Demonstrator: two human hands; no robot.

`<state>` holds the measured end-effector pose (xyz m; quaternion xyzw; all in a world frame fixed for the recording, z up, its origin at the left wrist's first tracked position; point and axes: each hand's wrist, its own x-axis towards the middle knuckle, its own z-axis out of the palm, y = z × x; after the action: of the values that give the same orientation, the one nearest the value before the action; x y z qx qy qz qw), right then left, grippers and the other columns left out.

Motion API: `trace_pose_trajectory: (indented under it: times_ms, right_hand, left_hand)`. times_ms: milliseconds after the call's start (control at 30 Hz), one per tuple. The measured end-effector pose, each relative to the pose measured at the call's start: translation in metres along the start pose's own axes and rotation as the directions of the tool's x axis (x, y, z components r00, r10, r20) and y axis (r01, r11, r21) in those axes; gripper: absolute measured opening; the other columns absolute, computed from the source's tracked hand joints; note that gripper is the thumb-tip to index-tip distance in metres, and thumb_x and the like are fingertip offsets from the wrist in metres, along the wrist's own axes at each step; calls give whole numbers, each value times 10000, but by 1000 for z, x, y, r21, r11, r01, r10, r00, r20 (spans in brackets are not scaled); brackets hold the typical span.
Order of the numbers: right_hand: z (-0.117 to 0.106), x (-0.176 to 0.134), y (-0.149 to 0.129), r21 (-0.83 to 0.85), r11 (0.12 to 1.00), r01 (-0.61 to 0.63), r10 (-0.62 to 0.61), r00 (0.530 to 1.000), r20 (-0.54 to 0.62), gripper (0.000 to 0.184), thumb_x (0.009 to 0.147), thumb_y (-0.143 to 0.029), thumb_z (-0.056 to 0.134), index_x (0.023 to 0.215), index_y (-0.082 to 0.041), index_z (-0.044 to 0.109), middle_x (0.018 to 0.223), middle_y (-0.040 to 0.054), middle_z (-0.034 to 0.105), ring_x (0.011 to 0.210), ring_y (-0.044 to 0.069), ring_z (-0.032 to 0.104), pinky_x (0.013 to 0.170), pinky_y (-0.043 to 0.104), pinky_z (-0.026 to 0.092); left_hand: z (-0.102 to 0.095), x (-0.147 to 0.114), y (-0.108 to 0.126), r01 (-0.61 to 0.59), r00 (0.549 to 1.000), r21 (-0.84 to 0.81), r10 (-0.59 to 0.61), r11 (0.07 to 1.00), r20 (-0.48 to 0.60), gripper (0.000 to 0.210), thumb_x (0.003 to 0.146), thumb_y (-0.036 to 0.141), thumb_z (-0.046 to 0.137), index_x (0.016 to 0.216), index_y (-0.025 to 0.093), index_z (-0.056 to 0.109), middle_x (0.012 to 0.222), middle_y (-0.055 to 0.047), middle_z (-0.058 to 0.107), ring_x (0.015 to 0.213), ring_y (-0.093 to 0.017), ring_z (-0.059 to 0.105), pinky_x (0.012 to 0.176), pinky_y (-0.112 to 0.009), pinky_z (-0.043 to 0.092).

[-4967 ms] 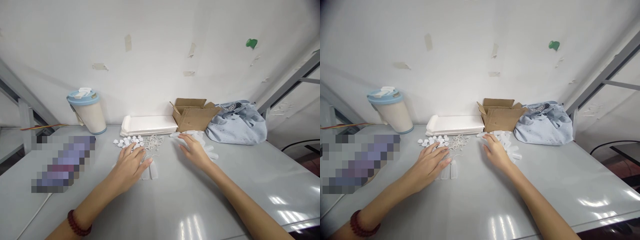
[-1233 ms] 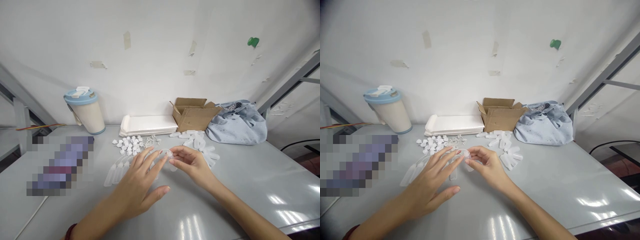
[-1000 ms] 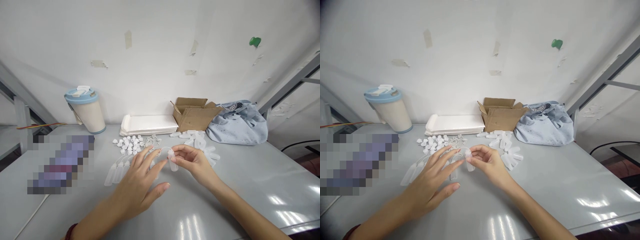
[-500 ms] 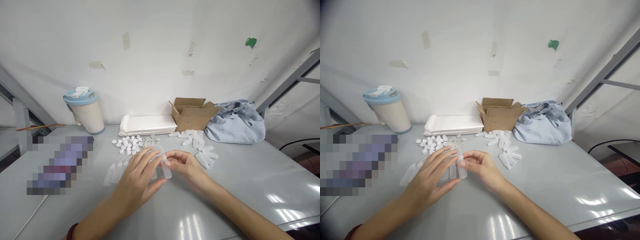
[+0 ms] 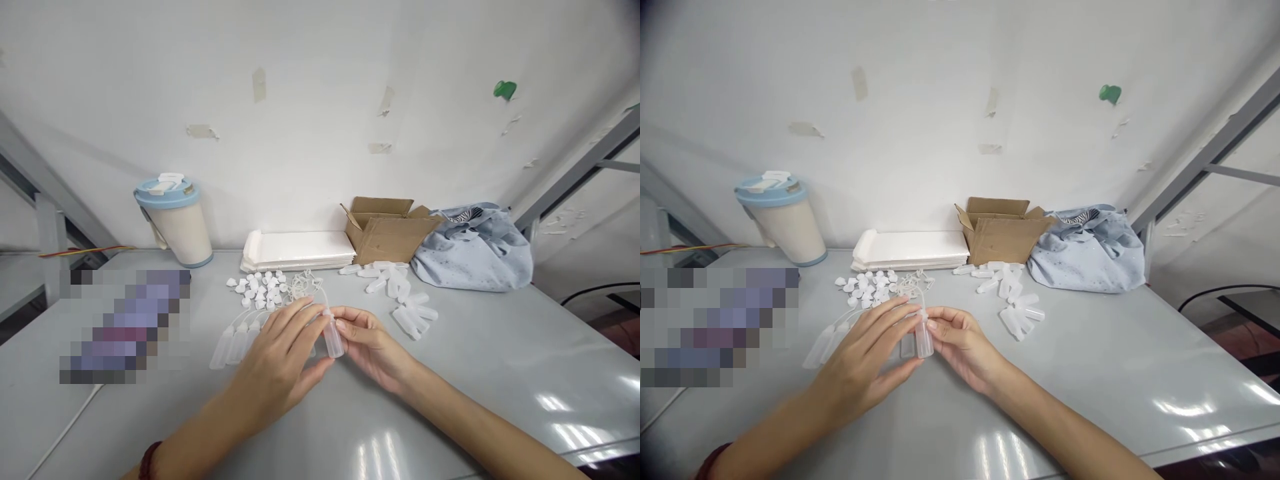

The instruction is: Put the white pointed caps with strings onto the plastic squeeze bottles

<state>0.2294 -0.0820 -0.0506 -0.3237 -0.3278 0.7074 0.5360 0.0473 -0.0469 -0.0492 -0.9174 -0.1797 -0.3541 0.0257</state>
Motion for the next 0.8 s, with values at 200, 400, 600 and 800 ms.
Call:
trace_pose_trajectory:
  times_ms: [200,400,600,800]
  right_hand:
    - [-1,-1,-1,-123,992,18,-2,991,132,190,853,-224,612,1006,-159,704,861,58,700,844,152,646,815,278,462]
    - [1,-1,-2,-307,947,93,-43,985,165,165,844,-232,630,983,-165,689,766,20,675,739,140,642,753,282,484]
    - [2,-3,-7,-319,946,64,-11,986,163,216,857,-285,607,1002,-140,672,847,58,672,784,173,658,787,332,495]
    - [4,-4,-8,-353,935,38,24,985,169,250,847,-341,608,984,-143,673,801,43,656,728,160,631,789,343,484]
  left_hand:
    - [-1,1,4,15,1000,-45,-16,999,-23,405,796,102,576,1197,77,526,1191,-147,614,1206,-309,479,948,-463,446]
    - [2,1,3,19,1000,-56,-19,998,7,368,800,71,551,1167,101,548,1200,-123,617,1203,-295,481,921,-444,454]
    - [3,1,0,33,999,-78,-34,996,-15,372,827,112,574,1194,97,523,1198,-132,615,1212,-294,473,945,-447,445]
    - [3,2,2,48,999,-97,-49,994,-13,377,789,81,560,1163,117,534,1154,-116,632,1186,-286,494,941,-437,453]
